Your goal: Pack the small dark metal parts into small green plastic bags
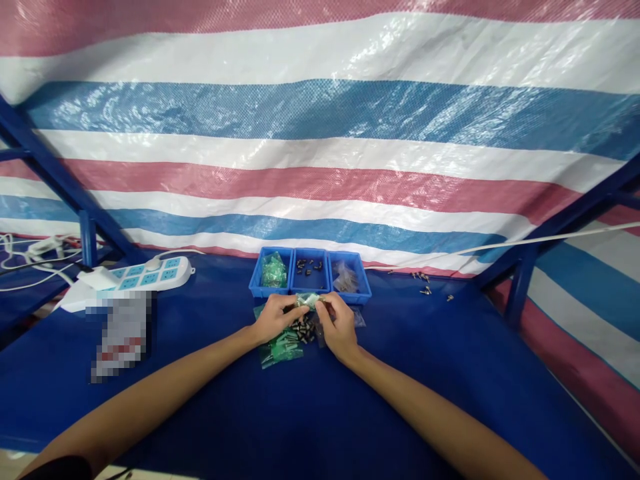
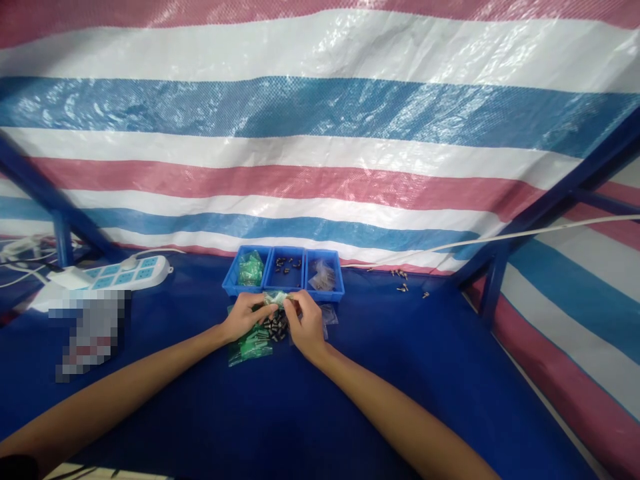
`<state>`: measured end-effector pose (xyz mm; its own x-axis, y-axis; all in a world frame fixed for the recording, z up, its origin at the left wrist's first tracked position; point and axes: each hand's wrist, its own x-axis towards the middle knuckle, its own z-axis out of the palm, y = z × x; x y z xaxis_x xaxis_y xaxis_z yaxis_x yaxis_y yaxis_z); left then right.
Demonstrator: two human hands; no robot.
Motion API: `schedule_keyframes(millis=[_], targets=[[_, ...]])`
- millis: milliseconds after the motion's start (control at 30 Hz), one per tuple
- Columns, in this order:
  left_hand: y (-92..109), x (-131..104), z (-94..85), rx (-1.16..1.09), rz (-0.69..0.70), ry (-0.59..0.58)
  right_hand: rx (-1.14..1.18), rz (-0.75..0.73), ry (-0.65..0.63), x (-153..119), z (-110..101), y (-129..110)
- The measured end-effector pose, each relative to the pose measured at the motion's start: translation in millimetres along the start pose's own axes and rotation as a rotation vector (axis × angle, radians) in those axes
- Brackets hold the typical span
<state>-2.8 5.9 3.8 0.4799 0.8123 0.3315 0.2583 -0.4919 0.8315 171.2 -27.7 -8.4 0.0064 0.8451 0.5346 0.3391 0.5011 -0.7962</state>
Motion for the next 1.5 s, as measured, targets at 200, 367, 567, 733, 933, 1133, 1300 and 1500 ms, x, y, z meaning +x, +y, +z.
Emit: schedule_keyframes(millis=[200, 367, 567, 733, 933, 1133, 1300, 1500], targets=[[0.9, 0.0, -0.1, -0.009, 0.003, -0.003, 0.011, 0.005, -0.005, -0.4, -0.2, 0.3], [2.0, -2.2, 0.7, -0.097, -0.023, 0.031, -0.005, -0.015, -0.008, 0.0, 0.0, -0.3], [2.0, -3.0, 1.2, -0.055, -0.056, 0.036, -0.035, -0.023, -0.025, 0.5, 0.2, -0.5], [1.0, -2.9, 1.1, -0.014, -0.042, 0.063, -0.058, -0.059, -0.062, 1.0, -0.5, -1.2], [1.7, -2.3, 0.9, -0.067, -0.02, 0.042, -0.035, -0.03, -0.027, 0.9, -0.3, -0.8], [1.0, -1.6, 0.1, -0.002, 0.016, 0.013, 0.018, 0.026, 0.002, 0.0, -0.2, 1.9], [-1.5, -1.2, 0.5, 0.07, 0.021, 0.042, 0.012, 0.021, -0.004, -0.1, -0.5, 1.5], [0.5, -2.1, -1.0, 0.008, 0.014, 0.011, -0.019, -0.009, -0.007, 1.2, -1.0, -1.4]])
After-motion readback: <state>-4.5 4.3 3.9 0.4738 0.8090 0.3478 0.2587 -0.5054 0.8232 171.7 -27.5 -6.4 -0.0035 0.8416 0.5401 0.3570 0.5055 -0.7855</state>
